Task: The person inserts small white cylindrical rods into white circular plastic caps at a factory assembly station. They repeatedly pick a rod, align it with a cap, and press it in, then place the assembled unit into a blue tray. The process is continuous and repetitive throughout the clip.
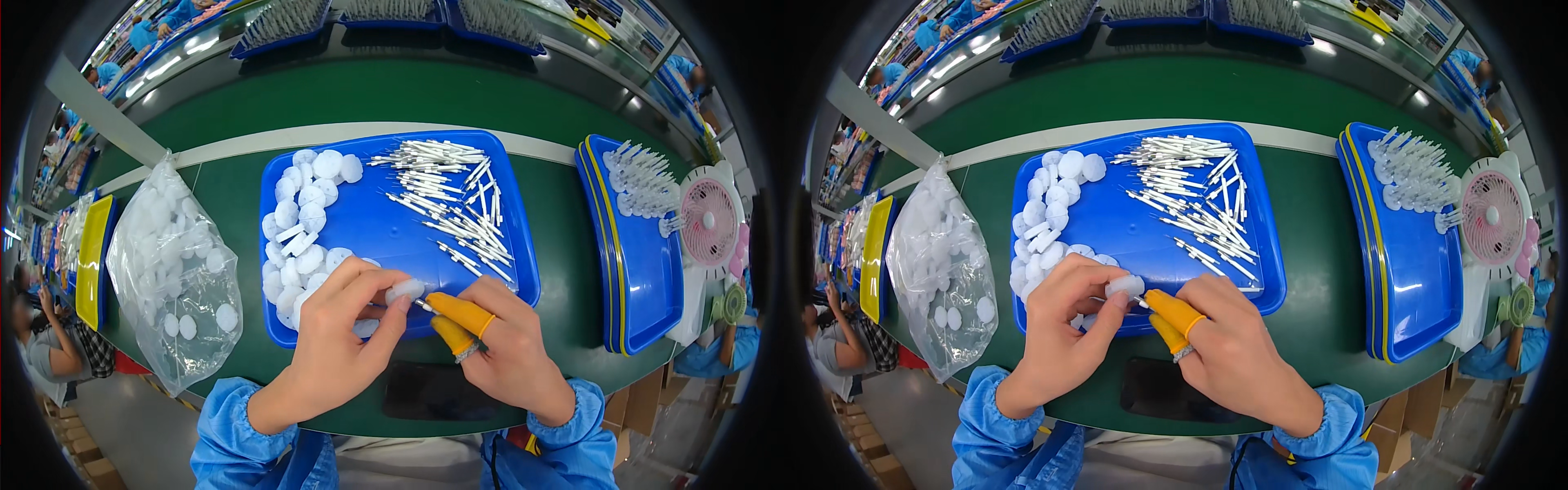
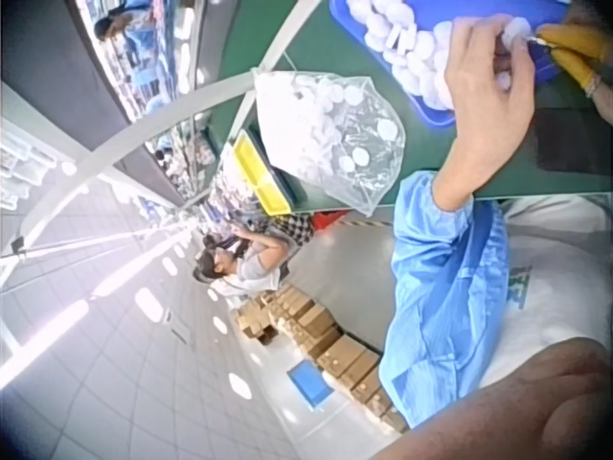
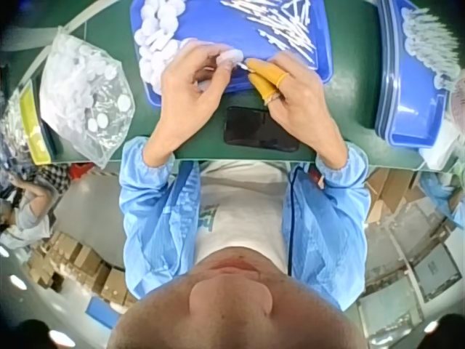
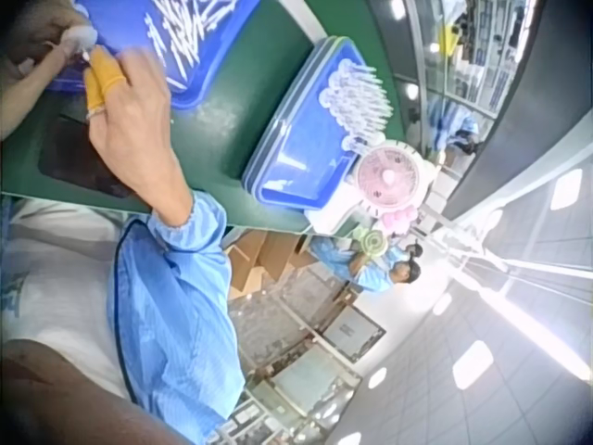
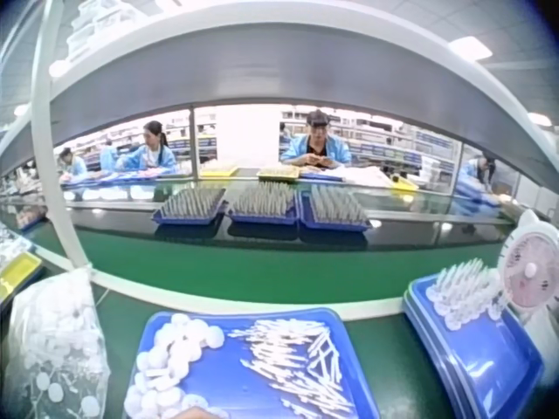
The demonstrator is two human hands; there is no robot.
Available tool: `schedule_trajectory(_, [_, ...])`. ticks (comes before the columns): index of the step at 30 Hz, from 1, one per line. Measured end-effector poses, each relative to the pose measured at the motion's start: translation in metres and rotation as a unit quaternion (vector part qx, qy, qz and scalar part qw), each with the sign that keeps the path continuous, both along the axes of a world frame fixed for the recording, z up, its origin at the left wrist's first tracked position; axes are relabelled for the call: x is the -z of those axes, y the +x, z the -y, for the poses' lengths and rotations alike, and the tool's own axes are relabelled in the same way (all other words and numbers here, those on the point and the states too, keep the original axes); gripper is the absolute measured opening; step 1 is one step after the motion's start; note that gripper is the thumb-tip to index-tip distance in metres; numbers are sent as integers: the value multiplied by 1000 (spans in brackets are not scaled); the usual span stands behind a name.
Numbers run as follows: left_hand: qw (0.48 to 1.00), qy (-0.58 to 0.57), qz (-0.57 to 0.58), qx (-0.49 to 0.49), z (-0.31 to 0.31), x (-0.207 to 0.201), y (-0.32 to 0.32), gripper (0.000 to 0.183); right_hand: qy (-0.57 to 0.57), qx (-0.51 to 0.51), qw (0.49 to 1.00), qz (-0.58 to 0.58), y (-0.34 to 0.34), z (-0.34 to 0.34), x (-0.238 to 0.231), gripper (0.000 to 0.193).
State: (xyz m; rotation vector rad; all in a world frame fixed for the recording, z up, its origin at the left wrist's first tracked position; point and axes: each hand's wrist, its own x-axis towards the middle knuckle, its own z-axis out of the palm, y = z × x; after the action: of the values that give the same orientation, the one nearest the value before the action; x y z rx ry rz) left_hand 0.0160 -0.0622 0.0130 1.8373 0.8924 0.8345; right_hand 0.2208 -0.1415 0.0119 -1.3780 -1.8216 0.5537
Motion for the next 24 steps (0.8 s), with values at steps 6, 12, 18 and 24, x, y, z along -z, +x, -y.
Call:
schedule_trajectory(6, [999,35,-26,-23,1,2,3,20,1,5,1000,26,6,-2,4,43])
schedule_trajectory(12, [999,10,-24,-20,3,3,2,19,-8,10,1000,21,2,-3,2,40])
schedule_trajectory(18, [996,74,-40,-9,5,8,5,19,6,6,1000,-1,-6,-1,10,39])
schedule_trajectory(24, [990,132,-53,-19,10,11,6,21,30,28,999,-26,-14,2,9,38])
